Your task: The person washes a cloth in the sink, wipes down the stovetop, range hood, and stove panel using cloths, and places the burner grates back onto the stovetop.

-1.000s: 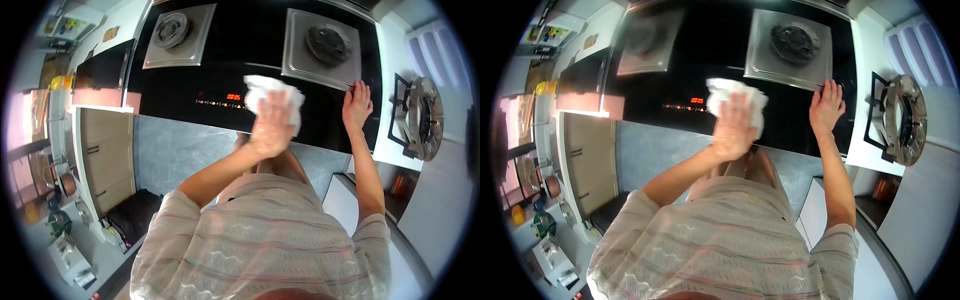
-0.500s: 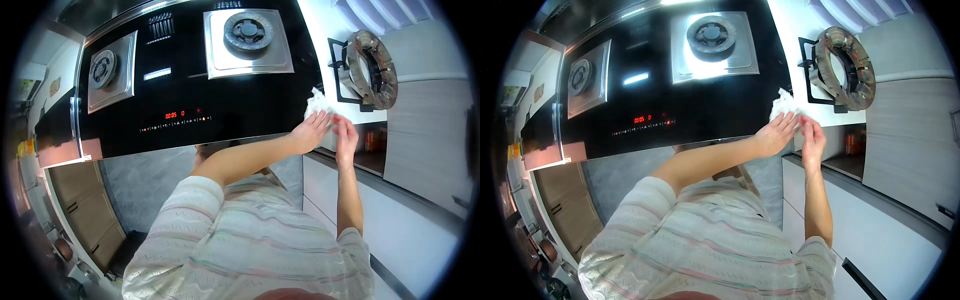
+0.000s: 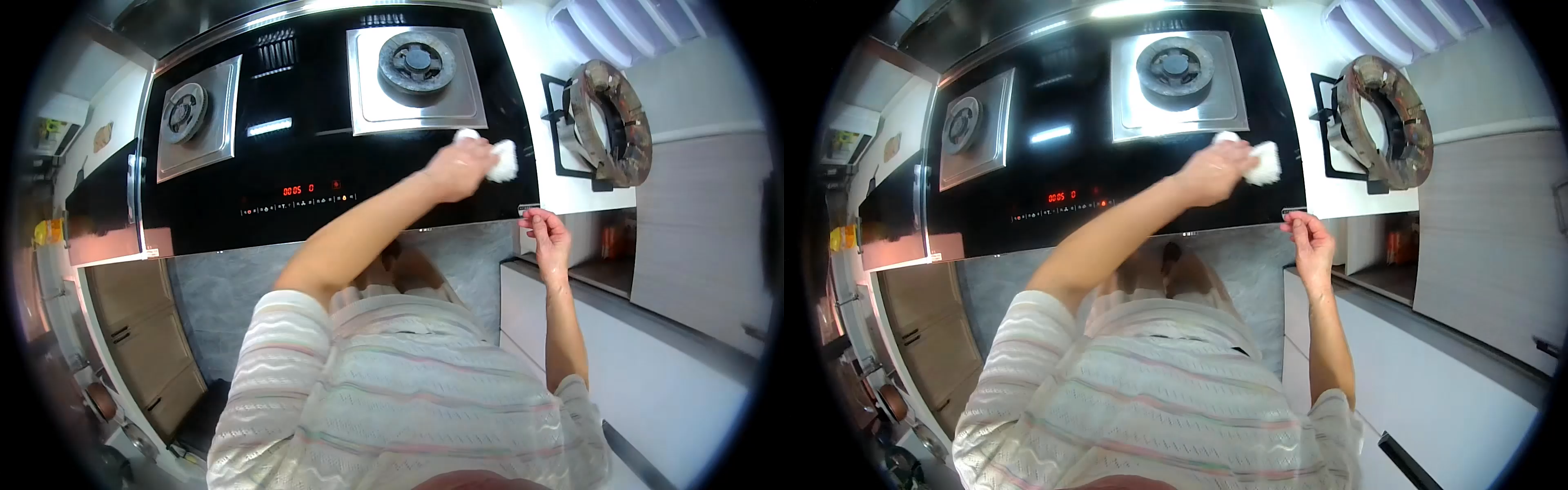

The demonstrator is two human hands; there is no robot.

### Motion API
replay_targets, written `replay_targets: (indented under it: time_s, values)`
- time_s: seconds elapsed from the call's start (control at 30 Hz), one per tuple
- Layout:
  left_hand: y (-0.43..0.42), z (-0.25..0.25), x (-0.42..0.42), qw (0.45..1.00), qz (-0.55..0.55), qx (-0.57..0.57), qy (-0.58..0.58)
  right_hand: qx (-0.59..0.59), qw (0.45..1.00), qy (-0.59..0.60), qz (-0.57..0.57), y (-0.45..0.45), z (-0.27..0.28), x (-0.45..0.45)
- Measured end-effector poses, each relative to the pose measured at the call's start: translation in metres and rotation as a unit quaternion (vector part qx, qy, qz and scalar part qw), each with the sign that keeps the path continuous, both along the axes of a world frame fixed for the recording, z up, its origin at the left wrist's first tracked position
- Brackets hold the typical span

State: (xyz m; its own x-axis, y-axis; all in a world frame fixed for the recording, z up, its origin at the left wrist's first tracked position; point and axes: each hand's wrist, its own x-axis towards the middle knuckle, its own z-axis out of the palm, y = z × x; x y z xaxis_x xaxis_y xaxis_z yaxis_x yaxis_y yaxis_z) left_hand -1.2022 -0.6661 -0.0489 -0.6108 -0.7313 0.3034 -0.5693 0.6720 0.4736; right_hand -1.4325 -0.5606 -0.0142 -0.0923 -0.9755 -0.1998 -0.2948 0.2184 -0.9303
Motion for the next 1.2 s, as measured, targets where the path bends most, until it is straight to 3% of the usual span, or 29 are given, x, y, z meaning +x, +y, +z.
replay_targets:
  time_s: [0.03,0.1,0.17,0.3,0.37,0.43,0.53,0.6,0.7,0.8,0.87,0.9,0.97,1.03,1.1,1.2]
  values:
    - [0.008,0.000,0.020,0.999,0.004,0.033,0.000,0.001,1.000,0.006,0.008,0.005,0.000,0.000]
    - [0.014,-0.001,0.065,0.997,0.056,-0.039,-0.030,0.010,1.000,-0.010,0.018,0.006,-0.007,-0.003]
    - [0.030,0.008,0.114,0.994,0.086,-0.040,-0.047,0.020,0.999,-0.025,0.029,0.009,-0.011,-0.001]
    - [0.061,0.013,0.206,0.960,0.241,-0.032,-0.140,0.047,0.998,0.000,0.034,0.013,-0.015,0.004]
    - [0.068,0.014,0.237,0.945,0.319,0.042,-0.054,0.055,0.997,-0.021,0.052,0.009,-0.017,0.011]
    - [0.073,0.052,0.232,0.888,0.378,0.218,0.142,0.078,0.991,-0.065,0.082,0.003,-0.017,0.026]
    - [0.077,0.081,0.205,0.693,0.280,0.469,0.471,0.094,0.970,-0.164,0.154,-0.020,0.003,0.074]
    - [0.084,0.093,0.180,0.639,0.184,0.526,0.531,0.081,0.941,-0.242,0.220,-0.034,0.022,0.116]
    - [0.085,0.092,0.157,0.623,0.105,0.593,0.500,0.144,0.888,-0.309,0.310,-0.047,0.030,0.164]
    - [0.075,0.088,0.170,0.795,0.138,0.484,0.339,0.262,0.843,-0.290,0.370,-0.053,0.017,0.184]
    - [0.073,0.079,0.189,0.800,0.191,0.460,0.335,0.324,0.815,-0.338,0.343,-0.058,0.019,0.197]
    - [0.073,0.074,0.200,0.801,0.216,0.448,0.334,0.308,0.808,-0.372,0.337,-0.062,0.023,0.202]
    - [0.078,0.065,0.229,0.856,0.266,0.312,0.315,0.275,0.791,-0.441,0.323,-0.072,0.035,0.212]
    - [0.087,0.056,0.262,0.830,0.303,0.287,0.368,0.186,0.756,-0.547,0.307,-0.095,0.044,0.212]
    - [0.101,0.065,0.295,0.848,0.385,0.211,0.297,0.143,0.805,-0.519,0.249,-0.129,0.049,0.207]
    - [0.128,0.051,0.345,0.852,0.462,0.092,0.229,0.084,0.834,-0.510,0.192,-0.190,0.051,0.194]
